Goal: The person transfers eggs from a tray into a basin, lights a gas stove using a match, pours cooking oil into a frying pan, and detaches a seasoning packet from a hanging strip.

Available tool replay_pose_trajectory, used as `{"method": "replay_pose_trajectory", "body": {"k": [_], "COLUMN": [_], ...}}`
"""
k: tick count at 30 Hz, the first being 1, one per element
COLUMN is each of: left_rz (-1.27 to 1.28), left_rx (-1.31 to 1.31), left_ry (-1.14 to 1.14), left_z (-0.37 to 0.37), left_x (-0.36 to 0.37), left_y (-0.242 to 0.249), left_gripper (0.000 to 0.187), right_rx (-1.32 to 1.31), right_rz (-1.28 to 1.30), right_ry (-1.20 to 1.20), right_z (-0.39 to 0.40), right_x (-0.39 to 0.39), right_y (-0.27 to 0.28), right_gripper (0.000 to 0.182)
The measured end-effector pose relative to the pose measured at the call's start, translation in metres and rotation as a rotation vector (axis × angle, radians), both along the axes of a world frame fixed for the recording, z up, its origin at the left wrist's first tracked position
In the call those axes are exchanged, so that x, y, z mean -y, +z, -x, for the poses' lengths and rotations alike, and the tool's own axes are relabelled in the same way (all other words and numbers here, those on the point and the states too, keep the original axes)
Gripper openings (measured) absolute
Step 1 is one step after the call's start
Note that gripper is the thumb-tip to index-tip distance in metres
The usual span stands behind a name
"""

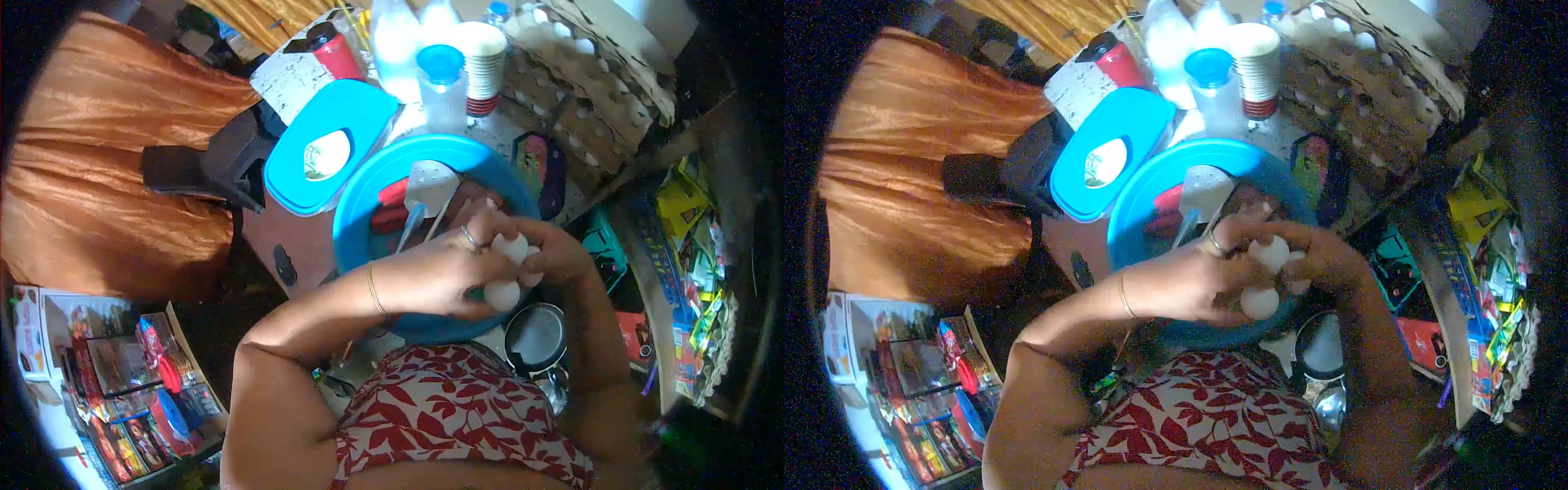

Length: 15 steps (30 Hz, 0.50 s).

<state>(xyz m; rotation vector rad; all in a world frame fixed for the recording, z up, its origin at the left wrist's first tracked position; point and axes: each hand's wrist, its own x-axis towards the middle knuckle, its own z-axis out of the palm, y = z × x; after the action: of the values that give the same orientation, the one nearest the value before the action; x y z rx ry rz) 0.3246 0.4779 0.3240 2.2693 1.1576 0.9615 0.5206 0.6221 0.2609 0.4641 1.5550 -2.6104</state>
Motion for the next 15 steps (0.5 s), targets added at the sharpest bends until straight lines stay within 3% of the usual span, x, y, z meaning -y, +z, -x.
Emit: {"method": "replay_pose_trajectory", "body": {"k": [3, 7, 12, 15], "left_rz": [0.133, 0.068, 0.124, 0.306], "left_rx": [0.158, 0.164, 0.214, 0.466], "left_ry": [0.042, 0.039, 0.238, 0.328], "left_z": [0.003, 0.013, 0.04, 0.056], "left_x": [0.023, 0.045, 0.079, 0.105], "left_y": [-0.01, -0.007, 0.001, -0.018], "left_gripper": [0.042, 0.044, 0.052, 0.041], "right_rx": [0.006, -0.016, 0.016, -0.013], "right_rz": [0.09, 0.065, -0.192, -0.285], "right_ry": [-0.096, -0.183, -0.347, -0.439], "right_z": [0.008, 0.012, 0.015, 0.018], "right_x": [0.026, 0.051, 0.077, 0.1], "right_y": [-0.009, -0.009, -0.002, 0.002], "right_gripper": [0.069, 0.067, 0.071, 0.065]}}
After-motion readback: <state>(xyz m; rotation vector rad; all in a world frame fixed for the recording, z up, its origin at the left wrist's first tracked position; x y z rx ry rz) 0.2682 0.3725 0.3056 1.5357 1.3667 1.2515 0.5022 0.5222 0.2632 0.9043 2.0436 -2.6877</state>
